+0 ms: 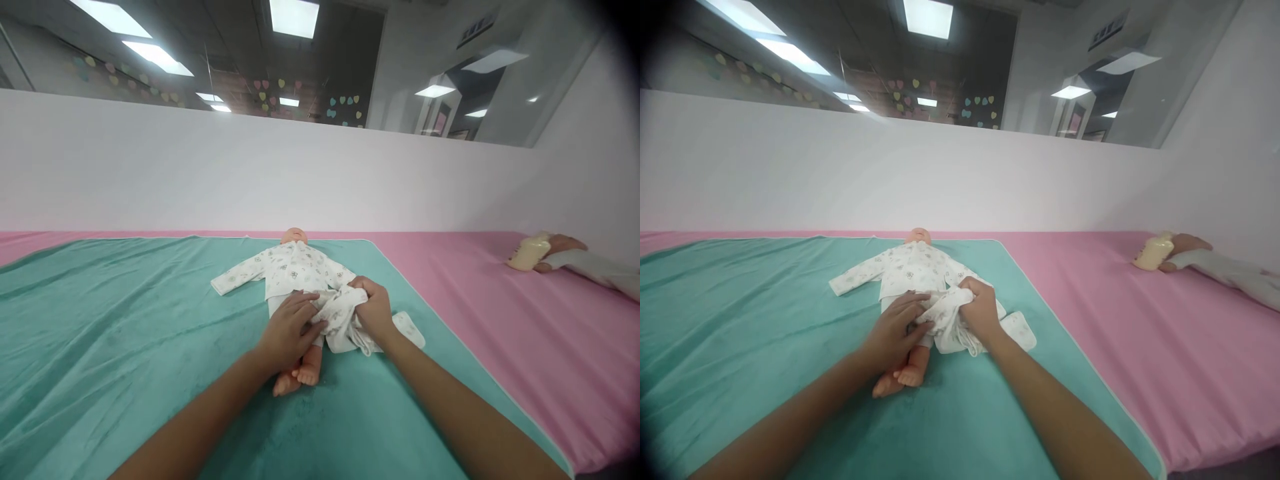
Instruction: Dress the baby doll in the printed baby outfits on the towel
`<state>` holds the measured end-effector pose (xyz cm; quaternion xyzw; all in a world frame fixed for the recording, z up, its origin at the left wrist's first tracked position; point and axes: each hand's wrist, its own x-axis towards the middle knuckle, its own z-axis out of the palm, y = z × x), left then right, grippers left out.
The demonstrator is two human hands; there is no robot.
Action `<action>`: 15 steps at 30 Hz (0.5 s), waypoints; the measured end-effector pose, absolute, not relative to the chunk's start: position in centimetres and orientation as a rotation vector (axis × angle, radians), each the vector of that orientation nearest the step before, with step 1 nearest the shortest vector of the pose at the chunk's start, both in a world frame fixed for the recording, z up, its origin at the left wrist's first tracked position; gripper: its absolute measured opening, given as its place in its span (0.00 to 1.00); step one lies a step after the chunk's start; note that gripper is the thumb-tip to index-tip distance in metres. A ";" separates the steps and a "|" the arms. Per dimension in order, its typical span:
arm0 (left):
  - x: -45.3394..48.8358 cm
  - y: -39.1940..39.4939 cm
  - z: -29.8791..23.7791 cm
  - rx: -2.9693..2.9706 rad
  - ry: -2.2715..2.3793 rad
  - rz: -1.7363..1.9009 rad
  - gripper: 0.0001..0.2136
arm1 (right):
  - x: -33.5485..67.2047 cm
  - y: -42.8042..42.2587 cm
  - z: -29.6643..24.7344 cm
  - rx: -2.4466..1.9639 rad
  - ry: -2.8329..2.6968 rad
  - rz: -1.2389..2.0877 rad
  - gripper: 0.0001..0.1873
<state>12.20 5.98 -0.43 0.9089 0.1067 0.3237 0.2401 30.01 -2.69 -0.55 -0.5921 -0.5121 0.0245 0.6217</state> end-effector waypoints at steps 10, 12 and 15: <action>11.0 5.9 5.6 1.768 0.563 0.851 0.13 | 31.6 -5.2 4.5 -1.181 -1.249 0.614 0.17; 9.9 5.7 8.8 1.623 0.486 0.950 0.12 | 30.7 -6.9 8.0 -1.322 -1.506 0.584 0.15; 7.6 3.9 14.4 1.424 0.321 1.058 0.13 | 29.4 -9.9 14.2 -1.395 -1.828 0.542 0.14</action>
